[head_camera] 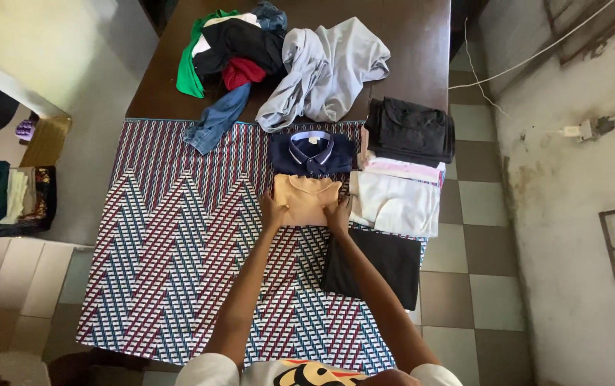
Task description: Folding various items of laundry on a table.
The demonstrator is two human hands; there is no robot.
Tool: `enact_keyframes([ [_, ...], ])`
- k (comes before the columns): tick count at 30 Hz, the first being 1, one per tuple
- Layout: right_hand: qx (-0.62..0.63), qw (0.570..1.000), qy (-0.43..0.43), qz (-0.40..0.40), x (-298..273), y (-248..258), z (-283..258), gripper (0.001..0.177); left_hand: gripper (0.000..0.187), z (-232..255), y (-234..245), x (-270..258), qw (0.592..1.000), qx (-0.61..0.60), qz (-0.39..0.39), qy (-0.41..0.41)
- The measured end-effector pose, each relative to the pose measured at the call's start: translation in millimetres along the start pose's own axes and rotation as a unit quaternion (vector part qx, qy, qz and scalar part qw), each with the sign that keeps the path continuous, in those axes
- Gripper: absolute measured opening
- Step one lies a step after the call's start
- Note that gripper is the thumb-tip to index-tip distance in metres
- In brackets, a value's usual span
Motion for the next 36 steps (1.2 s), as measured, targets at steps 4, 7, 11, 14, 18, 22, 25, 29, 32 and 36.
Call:
enact_keyframes([
  [4, -0.075, 0.996, 0.020, 0.032, -34, 40, -81, 0.090, 0.079, 15, -11, -20, 0.978, 0.192, 0.010, -0.081],
  [7, -0.278, 0.949, 0.144, -0.026, -50, 30, -103, 0.097, 0.082, -16, -36, -15, 0.934, 0.328, 0.016, -0.138],
  [11, -0.370, 0.906, 0.172, -0.116, -58, 20, -100, 0.083, 0.085, -74, -62, 4, 0.887, 0.430, 0.012, -0.171],
  [14, -0.413, 0.891, 0.129, -0.141, -55, 33, -97, 0.082, 0.085, -77, -61, 6, 0.881, 0.442, -0.002, -0.169],
  [18, -0.422, 0.888, 0.122, -0.132, -52, 36, -74, 0.083, 0.085, -75, -59, 5, 0.885, 0.432, -0.008, -0.173],
  [22, -0.393, 0.902, 0.177, -0.028, -76, 59, -61, 0.077, 0.084, -67, -63, -34, 0.876, 0.437, 0.000, -0.202],
  [25, -0.329, 0.923, 0.202, -0.005, -112, 91, -64, 0.075, 0.083, -38, -77, -87, 0.899, 0.332, 0.012, -0.286],
  [29, -0.335, 0.918, 0.210, 0.019, -171, 132, -46, 0.076, 0.076, -29, -140, -156, 0.893, 0.293, -0.125, -0.317],
  [32, -0.365, 0.912, 0.184, 0.026, -193, 156, -25, 0.074, 0.081, -47, -180, -177, 0.850, 0.358, -0.135, -0.361],
  [36, -0.381, 0.914, 0.136, 0.032, -208, 184, -8, 0.075, 0.086, -62, -184, -172, 0.843, 0.419, -0.144, -0.304],
])
Point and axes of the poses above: each hand's wrist, its own x-axis towards the middle knuckle, its own y-axis out of the back of the hand, z = x × y, the point moved 7 cm from there along x, towards the middle knuckle, and after that the axes turned 2 degrees about z, right-handed, at the moved point
